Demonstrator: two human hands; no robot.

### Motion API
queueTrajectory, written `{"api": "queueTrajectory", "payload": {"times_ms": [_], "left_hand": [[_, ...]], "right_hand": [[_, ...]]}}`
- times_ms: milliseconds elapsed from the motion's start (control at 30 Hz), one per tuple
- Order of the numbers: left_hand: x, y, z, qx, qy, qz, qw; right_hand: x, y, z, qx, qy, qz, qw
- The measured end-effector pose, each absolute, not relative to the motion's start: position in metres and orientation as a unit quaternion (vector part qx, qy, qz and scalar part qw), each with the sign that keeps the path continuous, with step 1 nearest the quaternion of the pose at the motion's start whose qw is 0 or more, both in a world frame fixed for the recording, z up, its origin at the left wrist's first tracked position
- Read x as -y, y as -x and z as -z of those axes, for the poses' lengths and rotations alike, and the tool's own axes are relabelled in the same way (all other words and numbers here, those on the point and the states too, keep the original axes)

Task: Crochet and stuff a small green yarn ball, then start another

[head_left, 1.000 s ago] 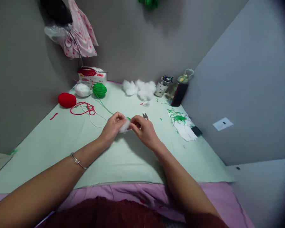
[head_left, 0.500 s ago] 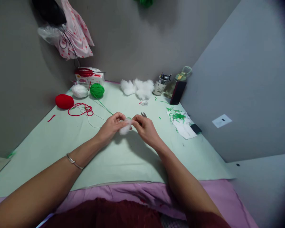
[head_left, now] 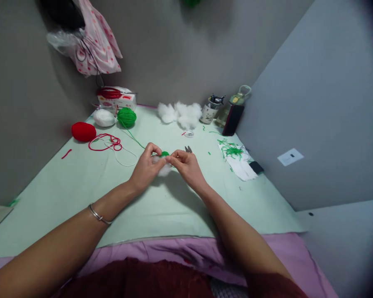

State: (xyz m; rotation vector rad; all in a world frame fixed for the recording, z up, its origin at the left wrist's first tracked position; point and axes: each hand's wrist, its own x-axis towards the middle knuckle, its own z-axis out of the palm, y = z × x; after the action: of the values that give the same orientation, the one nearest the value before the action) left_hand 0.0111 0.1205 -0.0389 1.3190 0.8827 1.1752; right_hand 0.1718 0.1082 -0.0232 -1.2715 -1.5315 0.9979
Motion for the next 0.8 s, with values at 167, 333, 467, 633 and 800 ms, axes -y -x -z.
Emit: {"api": "queueTrajectory", "payload": {"times_ms": [167, 333, 467, 633, 800], "left_hand": [[-0.122, -0.005, 0.036, -0.357, -0.571, -0.463, 0.576], [-0.123, -0.010, 0.041, -0.367, -0.568, -0.510, 0.531], [-0.125, -0.015, 0.045, -0.393, -0.567, -0.540, 0.482], [-0.128, -0.016, 0.044, -0.404, -0.564, -0.533, 0.484], [-0.124, -0.010, 0.041, -0.373, -0.568, -0.492, 0.545]], "right_hand": [[-0.107, -0.177, 0.021, 0.617, 0.530, -0.368, 0.451], [-0.102, -0.175, 0.019, 0.668, 0.508, -0.336, 0.428], [-0.095, -0.168, 0.020, 0.713, 0.487, -0.301, 0.405], [-0.097, -0.167, 0.023, 0.707, 0.509, -0.298, 0.391], [-0.100, -0.170, 0.023, 0.683, 0.555, -0.241, 0.410]]}}
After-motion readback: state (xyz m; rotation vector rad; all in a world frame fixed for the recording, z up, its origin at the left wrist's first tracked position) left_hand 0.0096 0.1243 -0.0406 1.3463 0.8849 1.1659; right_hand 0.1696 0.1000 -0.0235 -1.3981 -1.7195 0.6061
